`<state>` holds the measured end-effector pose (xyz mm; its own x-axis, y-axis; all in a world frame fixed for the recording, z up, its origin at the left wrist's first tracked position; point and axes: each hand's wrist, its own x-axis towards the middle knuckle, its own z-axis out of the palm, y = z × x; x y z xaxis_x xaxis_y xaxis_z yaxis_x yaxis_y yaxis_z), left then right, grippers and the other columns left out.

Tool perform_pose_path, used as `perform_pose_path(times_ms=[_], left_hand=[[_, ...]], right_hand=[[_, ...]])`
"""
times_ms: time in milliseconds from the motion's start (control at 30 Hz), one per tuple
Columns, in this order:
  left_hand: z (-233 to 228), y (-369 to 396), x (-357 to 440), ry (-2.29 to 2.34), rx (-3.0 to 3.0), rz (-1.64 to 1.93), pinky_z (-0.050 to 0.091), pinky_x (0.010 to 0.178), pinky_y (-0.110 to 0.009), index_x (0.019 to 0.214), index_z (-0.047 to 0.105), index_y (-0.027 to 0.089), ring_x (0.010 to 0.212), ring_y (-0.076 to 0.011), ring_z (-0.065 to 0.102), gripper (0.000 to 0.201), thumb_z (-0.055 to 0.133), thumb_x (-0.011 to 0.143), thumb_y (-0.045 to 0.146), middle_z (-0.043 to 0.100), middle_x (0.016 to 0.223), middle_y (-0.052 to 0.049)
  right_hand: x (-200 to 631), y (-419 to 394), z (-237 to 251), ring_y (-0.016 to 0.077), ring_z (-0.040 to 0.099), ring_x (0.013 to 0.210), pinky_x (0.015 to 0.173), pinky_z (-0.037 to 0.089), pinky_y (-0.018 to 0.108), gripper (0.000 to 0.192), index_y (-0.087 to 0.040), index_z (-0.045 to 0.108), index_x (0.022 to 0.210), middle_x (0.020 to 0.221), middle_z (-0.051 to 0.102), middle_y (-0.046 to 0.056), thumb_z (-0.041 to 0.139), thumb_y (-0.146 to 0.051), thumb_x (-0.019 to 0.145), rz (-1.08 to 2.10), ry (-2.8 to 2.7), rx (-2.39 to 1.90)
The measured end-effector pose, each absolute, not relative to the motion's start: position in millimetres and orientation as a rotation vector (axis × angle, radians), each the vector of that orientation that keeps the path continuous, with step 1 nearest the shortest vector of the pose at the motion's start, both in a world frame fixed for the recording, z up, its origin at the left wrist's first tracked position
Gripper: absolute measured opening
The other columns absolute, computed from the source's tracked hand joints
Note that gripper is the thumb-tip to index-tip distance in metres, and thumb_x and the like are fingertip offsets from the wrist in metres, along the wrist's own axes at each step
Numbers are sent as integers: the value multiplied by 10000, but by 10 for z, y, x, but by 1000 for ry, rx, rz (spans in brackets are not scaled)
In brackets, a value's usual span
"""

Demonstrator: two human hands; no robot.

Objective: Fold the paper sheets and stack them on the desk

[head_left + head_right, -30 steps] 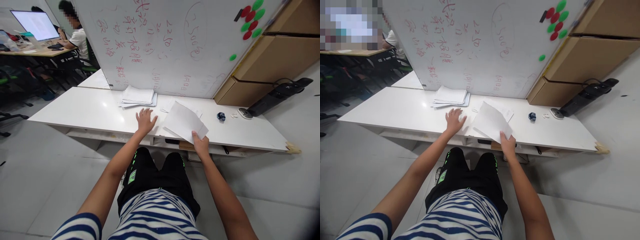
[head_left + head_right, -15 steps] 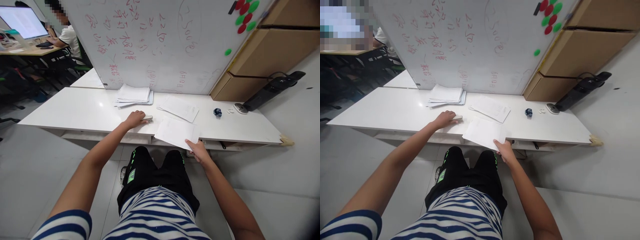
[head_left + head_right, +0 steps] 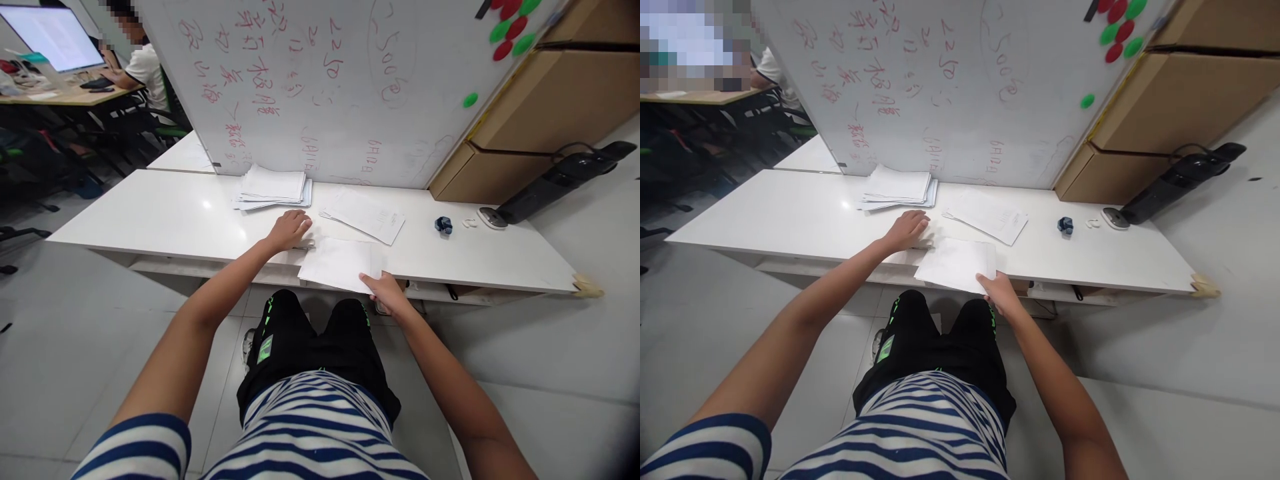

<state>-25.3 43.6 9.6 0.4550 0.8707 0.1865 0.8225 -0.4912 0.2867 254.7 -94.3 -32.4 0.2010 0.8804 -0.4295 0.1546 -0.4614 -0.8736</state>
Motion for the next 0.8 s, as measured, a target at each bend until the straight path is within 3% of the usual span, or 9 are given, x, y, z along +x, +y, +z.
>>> perform_pose_path(times_ms=[267,700,800], left_hand=[[-100,592,-95,1648,2319,379,217,1144,-570,1392,455,210,1477,-357,148,698,119,940,623,298,1570,-132],[-129,570,-65,1683,2331,272,202,1150,-571,1406,444,244,1483,-330,145,650,126,956,590,311,1573,-103],[-127,493,25,1751,2427,277,85,1170,-597,1376,479,215,1495,-335,81,637,197,949,595,294,1579,-115]], right_hand=[[2400,-862,-217,128,562,649,441,423,189,347,-147,639,1001,896,674,82,691,-379,748,1399,-1125,-1765],[2349,-817,-244,143,571,685,452,451,193,392,-154,615,1059,950,676,94,668,-393,753,1400,-1173,-1801],[2329,-809,-261,138,558,617,411,424,201,390,-154,614,1056,885,680,84,670,-381,743,1382,-1199,-1788]])
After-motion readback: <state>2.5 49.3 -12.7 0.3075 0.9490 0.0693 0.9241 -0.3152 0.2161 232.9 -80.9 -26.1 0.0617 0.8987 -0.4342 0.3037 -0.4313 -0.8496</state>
